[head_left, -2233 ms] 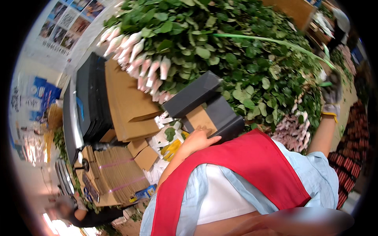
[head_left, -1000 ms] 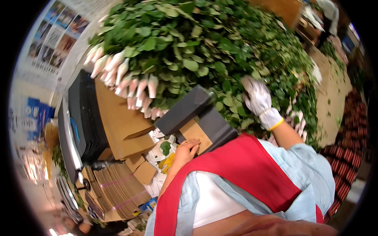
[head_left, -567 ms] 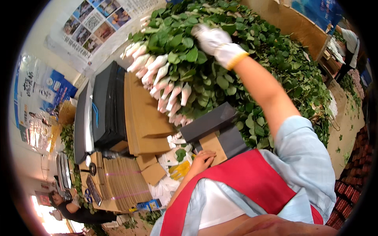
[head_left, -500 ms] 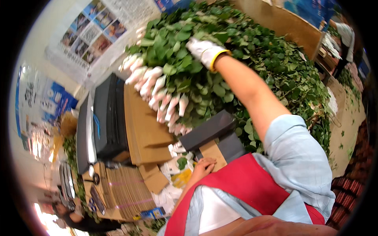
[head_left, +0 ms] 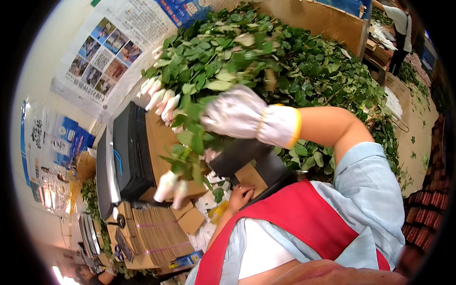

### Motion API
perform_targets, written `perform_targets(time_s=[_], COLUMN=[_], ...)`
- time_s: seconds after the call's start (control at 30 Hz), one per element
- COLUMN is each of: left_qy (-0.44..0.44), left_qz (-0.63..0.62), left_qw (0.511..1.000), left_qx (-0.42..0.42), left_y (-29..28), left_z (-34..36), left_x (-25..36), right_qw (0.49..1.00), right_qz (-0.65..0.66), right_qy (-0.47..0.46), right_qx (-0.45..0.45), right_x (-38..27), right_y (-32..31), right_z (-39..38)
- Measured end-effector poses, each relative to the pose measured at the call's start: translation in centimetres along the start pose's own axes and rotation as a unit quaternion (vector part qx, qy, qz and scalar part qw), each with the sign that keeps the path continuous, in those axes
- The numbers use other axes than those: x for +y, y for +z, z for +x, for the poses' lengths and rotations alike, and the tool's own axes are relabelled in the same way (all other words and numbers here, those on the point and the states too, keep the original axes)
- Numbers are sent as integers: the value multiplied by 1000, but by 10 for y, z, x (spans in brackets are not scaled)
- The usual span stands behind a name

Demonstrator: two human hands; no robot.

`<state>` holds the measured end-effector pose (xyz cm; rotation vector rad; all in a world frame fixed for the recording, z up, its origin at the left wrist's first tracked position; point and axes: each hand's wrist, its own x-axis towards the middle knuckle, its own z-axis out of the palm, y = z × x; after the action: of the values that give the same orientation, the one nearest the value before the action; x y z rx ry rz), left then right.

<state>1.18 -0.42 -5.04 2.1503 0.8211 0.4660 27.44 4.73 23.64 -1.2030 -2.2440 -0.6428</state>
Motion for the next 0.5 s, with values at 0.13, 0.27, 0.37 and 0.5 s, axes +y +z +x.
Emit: perform_targets(time_s=[0.13, 0.27, 0.37, 0.5], left_qy=[-71, -154, -173, -65], left_qz=[-94, -572, -581, -79], left_qw=[993, 805, 779, 981], left_qx=[3, -28, -159, -163], left_y=[-15, -6, -26, -29], left_z=[-18, 31, 9, 15], left_x=[0, -23, -26, 22], right_qw=[956, 905, 911, 898], right_qz=[23, 7, 98, 88], right_qy=[120, 128, 136, 230], right_qx=[-267, -405, -377, -365], right_x=[-34, -18, -38, -38], right_y=[-19, 48, 66, 59], right_z=[-78, -227, -261, -253])
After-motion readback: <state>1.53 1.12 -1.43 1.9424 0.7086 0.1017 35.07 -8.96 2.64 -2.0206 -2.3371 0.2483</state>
